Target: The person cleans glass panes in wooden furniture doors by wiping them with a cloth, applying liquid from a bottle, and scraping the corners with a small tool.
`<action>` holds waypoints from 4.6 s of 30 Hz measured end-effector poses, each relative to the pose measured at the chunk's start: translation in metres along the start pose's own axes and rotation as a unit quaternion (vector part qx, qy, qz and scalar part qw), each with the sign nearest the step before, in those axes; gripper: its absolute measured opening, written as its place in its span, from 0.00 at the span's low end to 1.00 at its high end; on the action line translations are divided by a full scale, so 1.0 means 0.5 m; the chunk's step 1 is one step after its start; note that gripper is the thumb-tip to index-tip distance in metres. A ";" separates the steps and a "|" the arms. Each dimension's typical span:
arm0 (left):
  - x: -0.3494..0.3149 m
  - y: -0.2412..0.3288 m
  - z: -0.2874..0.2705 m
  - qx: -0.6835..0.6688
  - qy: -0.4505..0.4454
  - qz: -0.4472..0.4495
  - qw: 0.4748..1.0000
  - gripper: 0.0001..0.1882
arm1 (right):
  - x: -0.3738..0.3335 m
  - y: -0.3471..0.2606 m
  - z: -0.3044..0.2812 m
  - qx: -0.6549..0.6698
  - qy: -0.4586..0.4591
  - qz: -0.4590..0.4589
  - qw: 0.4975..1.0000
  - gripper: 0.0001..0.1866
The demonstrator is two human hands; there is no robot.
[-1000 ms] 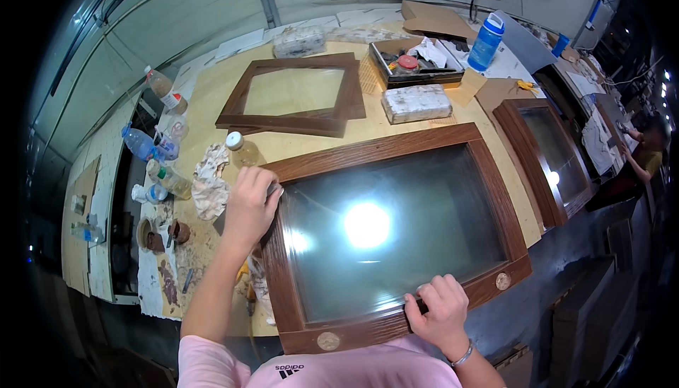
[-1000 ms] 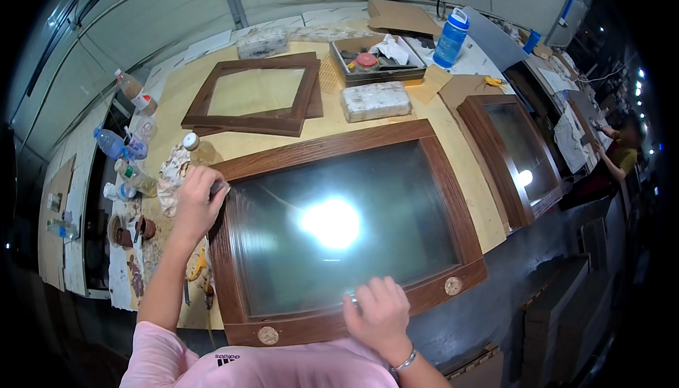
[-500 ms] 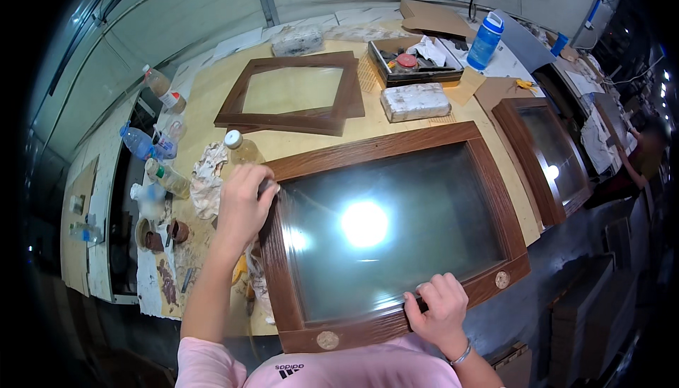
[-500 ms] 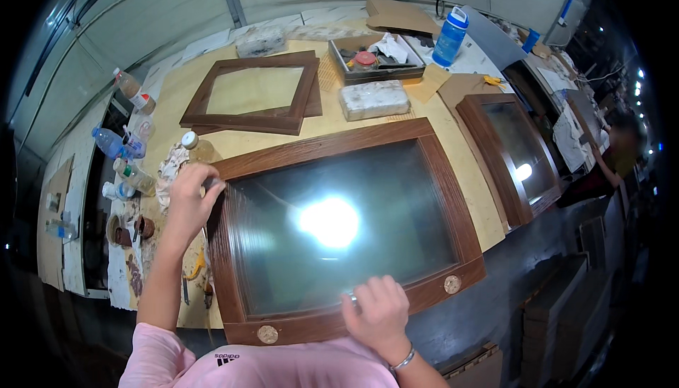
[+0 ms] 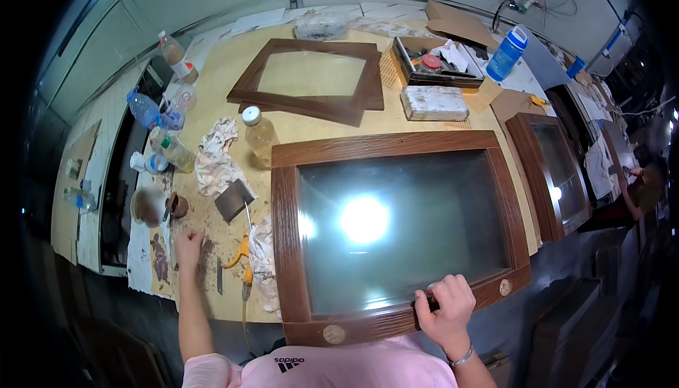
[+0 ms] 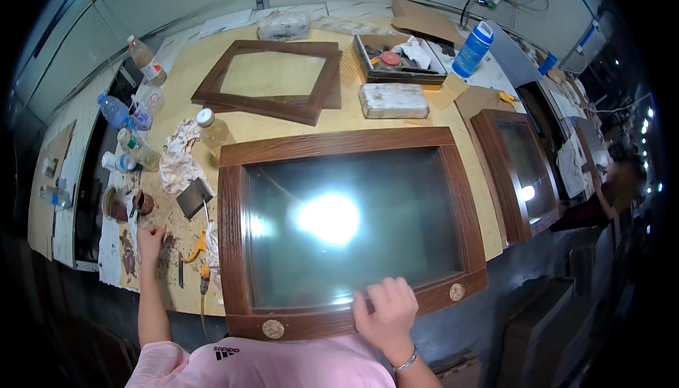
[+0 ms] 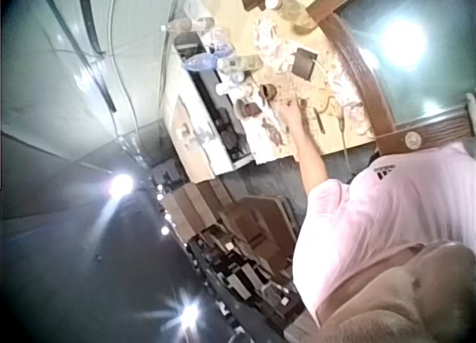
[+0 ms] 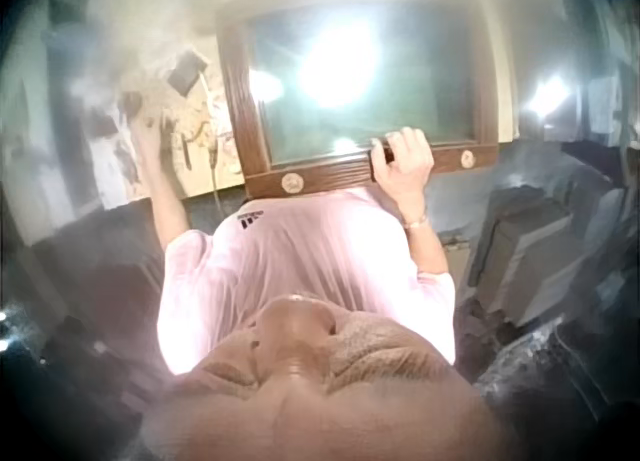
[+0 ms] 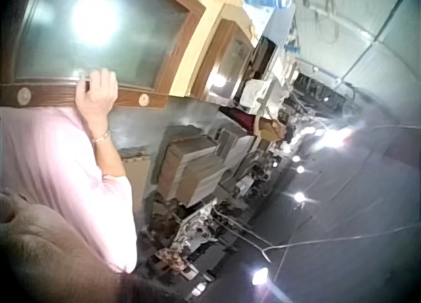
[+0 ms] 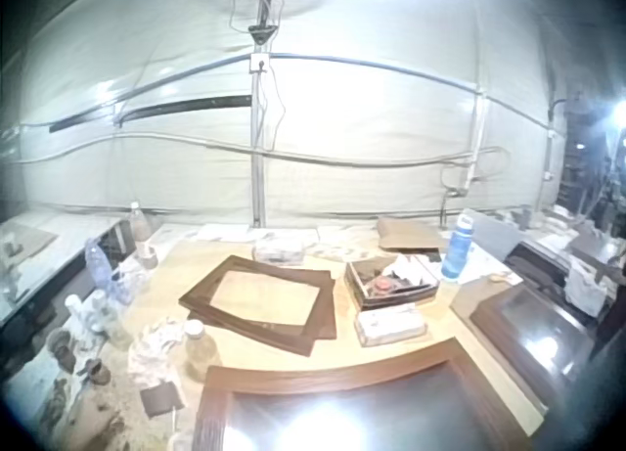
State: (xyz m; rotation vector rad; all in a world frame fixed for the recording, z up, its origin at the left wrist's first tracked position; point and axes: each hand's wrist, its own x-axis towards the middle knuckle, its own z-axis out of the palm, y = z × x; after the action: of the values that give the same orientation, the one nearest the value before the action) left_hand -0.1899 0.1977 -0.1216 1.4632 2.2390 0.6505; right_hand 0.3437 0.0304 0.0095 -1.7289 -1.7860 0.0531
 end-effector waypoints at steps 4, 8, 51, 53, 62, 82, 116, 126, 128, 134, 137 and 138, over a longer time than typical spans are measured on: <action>-0.035 -0.069 0.034 0.102 0.061 -0.042 0.992 0.19 | 0.001 -0.001 -0.001 -0.007 -0.012 0.000 1.000 0.12; -0.105 0.086 0.024 -0.084 -0.023 0.007 0.996 0.22 | -0.004 0.002 0.002 -0.020 -0.015 0.000 1.000 0.12; -0.063 0.422 0.035 -0.108 -0.051 0.224 0.967 0.12 | -0.005 0.005 -0.002 0.002 0.023 0.006 1.000 0.12; -0.078 0.322 0.073 -0.071 -0.126 0.185 0.972 0.17 | -0.001 -0.004 0.004 0.012 0.014 0.002 1.000 0.12; -0.114 0.065 0.003 -0.014 -0.019 0.015 1.000 0.12 | -0.010 -0.001 0.000 0.008 -0.022 0.009 1.000 0.10; -0.238 -0.051 0.091 0.244 0.132 0.197 0.940 0.05 | 0.020 0.011 -0.023 0.028 -0.075 -0.007 0.997 0.11; -0.483 0.584 0.098 0.168 0.179 0.220 0.944 0.17 | 0.531 0.138 0.188 -0.027 -0.271 -0.182 0.945 0.31; -0.493 0.592 0.076 0.022 0.127 0.159 0.979 0.12 | 0.530 0.136 0.189 -0.050 -0.270 -0.181 0.944 0.33; -0.497 0.586 0.073 -0.098 0.066 0.157 0.980 0.11 | 0.529 0.143 0.195 -0.038 -0.248 -0.178 0.952 0.32; -0.533 0.469 -0.020 -0.221 0.199 0.011 0.955 0.08 | 0.537 0.134 0.195 -0.058 -0.282 -0.163 0.943 0.36; -0.571 0.412 -0.043 -0.183 0.213 0.043 0.959 0.05 | 0.542 0.133 0.208 -0.057 -0.277 -0.167 0.945 0.36; -0.579 0.403 -0.041 -0.173 0.217 0.052 0.959 0.05 | 0.544 0.134 0.209 -0.056 -0.274 -0.169 0.945 0.36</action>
State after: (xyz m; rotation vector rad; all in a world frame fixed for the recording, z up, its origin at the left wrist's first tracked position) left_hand 0.0586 -0.0025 0.0297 1.3616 2.2012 1.4361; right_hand 0.3745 0.3279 0.0082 -1.5517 -2.5158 0.3206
